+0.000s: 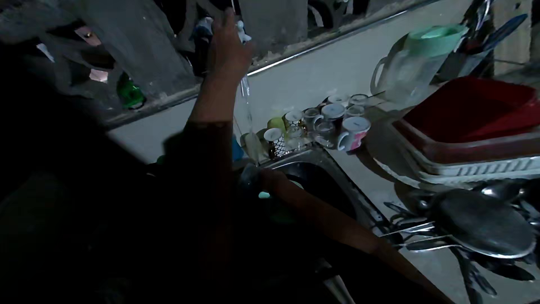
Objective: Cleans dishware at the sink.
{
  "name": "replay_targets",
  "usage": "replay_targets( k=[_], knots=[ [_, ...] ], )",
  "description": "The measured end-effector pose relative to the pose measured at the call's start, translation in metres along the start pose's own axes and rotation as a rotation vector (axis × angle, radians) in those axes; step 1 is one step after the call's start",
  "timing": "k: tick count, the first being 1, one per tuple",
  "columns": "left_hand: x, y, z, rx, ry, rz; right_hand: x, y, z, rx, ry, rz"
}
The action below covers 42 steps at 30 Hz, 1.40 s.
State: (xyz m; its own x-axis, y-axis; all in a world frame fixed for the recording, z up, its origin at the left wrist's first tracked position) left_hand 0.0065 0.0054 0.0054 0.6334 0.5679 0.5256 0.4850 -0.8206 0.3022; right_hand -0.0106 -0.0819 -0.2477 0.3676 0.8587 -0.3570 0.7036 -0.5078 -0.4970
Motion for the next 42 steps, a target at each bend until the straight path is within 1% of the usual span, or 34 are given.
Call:
replay_targets(
  k=[2,4,6,9,11,12,13,14,15,16,17,18,19,22,24,27,30,33,35,38,40,42],
  knots=[
    [0.019,-0.008,0.007,0.071,-0.067,0.006,-0.012,-0.003,-0.005,0.072,-0.024,-0.020],
    [0.038,-0.019,0.016,0.169,-0.075,0.022,-0.013,-0.002,-0.005,0.077,-0.027,-0.060],
    [0.032,-0.006,0.015,0.182,-0.068,-0.046,-0.012,0.002,-0.006,0.050,-0.042,-0.098],
    [0.025,0.009,0.016,0.220,-0.013,-0.120,-0.030,-0.005,-0.019,0.006,-0.108,-0.051],
    [0.026,0.016,0.019,0.270,-0.012,-0.142,-0.028,-0.005,-0.018,0.004,-0.092,-0.067],
    [0.031,0.016,0.024,0.299,0.014,-0.145,-0.027,-0.004,-0.018,0.002,-0.083,-0.086],
    [0.039,0.011,0.034,0.336,0.096,-0.131,-0.026,-0.003,-0.018,-0.001,-0.076,-0.101],
    [0.051,0.001,0.050,0.371,0.240,-0.090,-0.024,-0.002,-0.017,-0.010,-0.061,-0.113],
    [0.058,-0.005,0.056,0.386,0.287,-0.067,-0.026,-0.003,-0.019,-0.017,-0.066,-0.116],
    [0.055,-0.002,0.049,0.386,0.213,-0.082,-0.032,-0.007,-0.024,-0.006,-0.090,-0.094],
    [0.046,0.007,0.034,0.368,0.064,-0.114,-0.035,-0.009,-0.027,0.014,-0.100,-0.083],
    [0.039,0.011,0.025,0.356,-0.012,-0.128,-0.030,-0.007,-0.024,0.012,-0.085,-0.092],
    [0.034,0.013,0.021,0.338,-0.032,-0.130,-0.027,-0.007,-0.022,0.001,-0.086,-0.086],
    [0.028,0.015,0.021,0.247,-0.002,-0.152,-0.023,-0.007,-0.022,-0.032,-0.127,-0.047],
    [0.028,0.011,0.022,0.177,0.002,-0.157,-0.003,0.003,-0.012,-0.012,-0.080,-0.067],
    [0.021,0.002,0.021,0.097,0.000,-0.097,0.002,0.010,-0.009,0.019,-0.019,-0.043],
    [0.019,-0.003,0.018,0.058,0.001,-0.097,0.010,0.015,-0.005,0.006,0.011,-0.015],
    [0.024,0.004,0.015,-0.004,-0.004,-0.105,0.006,0.015,-0.011,0.000,-0.039,-0.019],
    [0.030,0.004,0.015,0.002,-0.038,-0.111,-0.006,0.013,-0.021,-0.007,-0.079,0.007],
    [0.034,0.005,0.015,0.079,-0.075,-0.116,0.003,0.029,-0.018,0.016,-0.057,-0.030],
    [0.035,0.009,0.016,0.137,-0.077,-0.149,0.010,0.038,-0.015,0.032,-0.050,-0.044],
    [0.035,0.014,0.019,0.156,-0.048,-0.179,0.007,0.039,-0.018,0.054,-0.046,-0.045]
  ],
)
Point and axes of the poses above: each hand's wrist, its own x-axis towards the middle knuckle, its own z-axis out of the palm, y = z × x, the point moved 1 cm from there along x, towards the middle knuckle, and after that the axes turned 2 degrees about -z, right-handed, at the moved point
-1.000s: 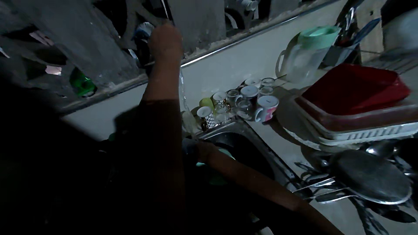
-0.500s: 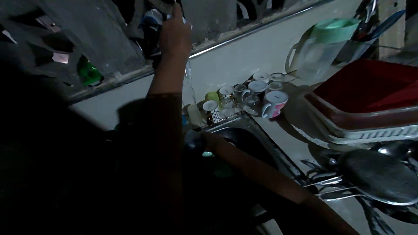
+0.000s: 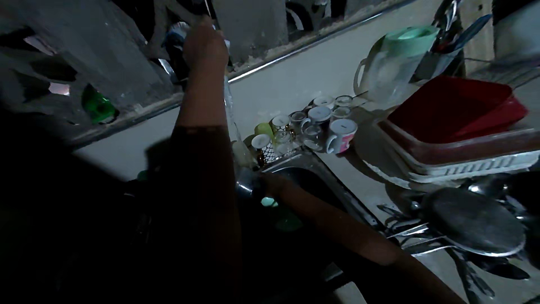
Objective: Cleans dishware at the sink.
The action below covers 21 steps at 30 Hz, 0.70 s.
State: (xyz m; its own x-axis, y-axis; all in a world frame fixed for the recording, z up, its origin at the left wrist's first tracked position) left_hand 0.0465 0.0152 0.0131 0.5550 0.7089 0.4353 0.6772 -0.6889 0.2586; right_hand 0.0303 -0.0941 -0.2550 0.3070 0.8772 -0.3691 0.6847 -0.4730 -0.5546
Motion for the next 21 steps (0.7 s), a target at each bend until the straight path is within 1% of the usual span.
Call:
replay_targets(
  k=[4,8,12,16,21],
  knots=[
    [-0.0044,0.0076,0.0052,0.064,0.089,-0.041,-0.0097,-0.0077,-0.0087,-0.003,0.007,0.012],
    [-0.0012,0.0049,0.0045,0.059,0.072,-0.014,-0.0058,-0.0082,-0.0078,-0.005,0.024,0.007],
    [0.0010,0.0021,0.0064,0.059,0.094,0.017,-0.0046,-0.0091,-0.0066,0.015,0.041,0.004],
    [0.0009,0.0047,0.0104,0.079,0.124,-0.004,-0.0055,-0.0104,-0.0033,0.113,0.071,0.045],
    [0.0010,0.0095,0.0112,0.145,0.123,-0.017,-0.0028,-0.0078,-0.0058,0.037,0.042,0.018]
  ],
)
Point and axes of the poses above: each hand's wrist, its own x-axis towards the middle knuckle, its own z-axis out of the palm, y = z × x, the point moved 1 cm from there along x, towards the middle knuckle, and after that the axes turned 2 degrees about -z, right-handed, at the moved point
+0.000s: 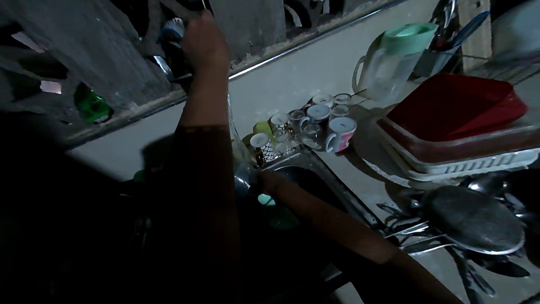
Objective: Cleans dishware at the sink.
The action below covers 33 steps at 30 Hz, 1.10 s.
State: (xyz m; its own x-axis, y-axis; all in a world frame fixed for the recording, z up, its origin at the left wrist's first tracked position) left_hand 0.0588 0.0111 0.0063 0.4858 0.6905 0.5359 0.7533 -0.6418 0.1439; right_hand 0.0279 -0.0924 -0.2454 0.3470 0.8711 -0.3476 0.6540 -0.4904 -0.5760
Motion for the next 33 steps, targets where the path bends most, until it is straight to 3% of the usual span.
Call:
replay_targets(
  k=[10,33],
  knots=[
    [0.000,-0.002,0.004,0.038,0.039,-0.015,-0.008,0.006,0.000,0.039,0.011,0.021],
    [0.003,-0.018,-0.010,-0.052,-0.066,0.029,-0.010,0.005,0.000,0.025,0.028,-0.020]
  ],
)
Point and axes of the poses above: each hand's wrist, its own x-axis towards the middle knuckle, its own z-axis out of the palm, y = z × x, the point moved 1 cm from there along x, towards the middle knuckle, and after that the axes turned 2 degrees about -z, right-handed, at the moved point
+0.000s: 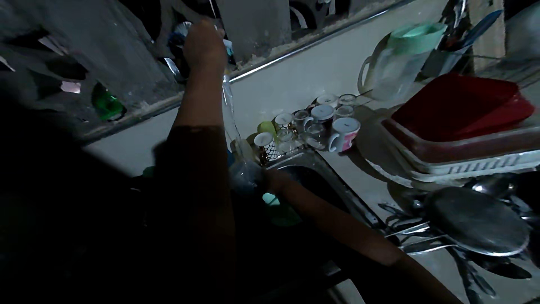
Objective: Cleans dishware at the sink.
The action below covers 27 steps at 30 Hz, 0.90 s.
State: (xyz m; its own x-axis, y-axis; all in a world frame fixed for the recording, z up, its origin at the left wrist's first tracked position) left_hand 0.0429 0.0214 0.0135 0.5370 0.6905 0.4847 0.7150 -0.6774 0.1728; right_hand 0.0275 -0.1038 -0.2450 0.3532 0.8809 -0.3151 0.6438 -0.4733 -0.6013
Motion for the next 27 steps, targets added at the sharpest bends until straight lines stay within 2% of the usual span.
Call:
replay_targets(
  k=[7,11,14,15,17,19,21,23,24,26,27],
  knots=[
    [-0.001,-0.001,0.004,-0.107,0.000,0.004,-0.003,0.007,0.001,0.046,0.038,-0.004],
    [-0.019,-0.009,0.019,-0.362,0.170,0.132,-0.005,0.019,0.005,0.180,0.097,-0.037],
    [-0.070,-0.041,0.060,-0.516,0.300,0.205,-0.007,0.032,0.013,0.330,0.173,-0.072],
    [-0.095,-0.056,0.076,-0.514,0.279,0.170,-0.011,0.036,0.016,0.384,0.191,-0.058],
    [-0.148,-0.087,0.107,-0.453,0.126,-0.013,-0.021,0.043,0.023,0.497,0.244,-0.028],
    [-0.186,-0.118,0.145,-0.525,0.031,-0.188,-0.030,0.048,0.026,0.582,0.296,0.013],
    [-0.207,-0.137,0.179,-0.676,-0.099,-0.255,-0.034,0.053,0.026,0.628,0.338,0.023],
    [-0.211,-0.134,0.183,-0.786,-0.317,-0.263,-0.032,0.054,0.023,0.624,0.329,-0.001],
    [-0.207,-0.130,0.176,-0.744,-0.426,-0.230,-0.030,0.051,0.023,0.621,0.325,-0.022],
    [-0.193,-0.119,0.159,-0.613,-0.494,-0.174,-0.026,0.035,0.021,0.615,0.305,-0.034],
    [-0.184,-0.115,0.154,-0.577,-0.460,-0.172,-0.025,0.025,0.019,0.620,0.291,-0.032]
  ],
)
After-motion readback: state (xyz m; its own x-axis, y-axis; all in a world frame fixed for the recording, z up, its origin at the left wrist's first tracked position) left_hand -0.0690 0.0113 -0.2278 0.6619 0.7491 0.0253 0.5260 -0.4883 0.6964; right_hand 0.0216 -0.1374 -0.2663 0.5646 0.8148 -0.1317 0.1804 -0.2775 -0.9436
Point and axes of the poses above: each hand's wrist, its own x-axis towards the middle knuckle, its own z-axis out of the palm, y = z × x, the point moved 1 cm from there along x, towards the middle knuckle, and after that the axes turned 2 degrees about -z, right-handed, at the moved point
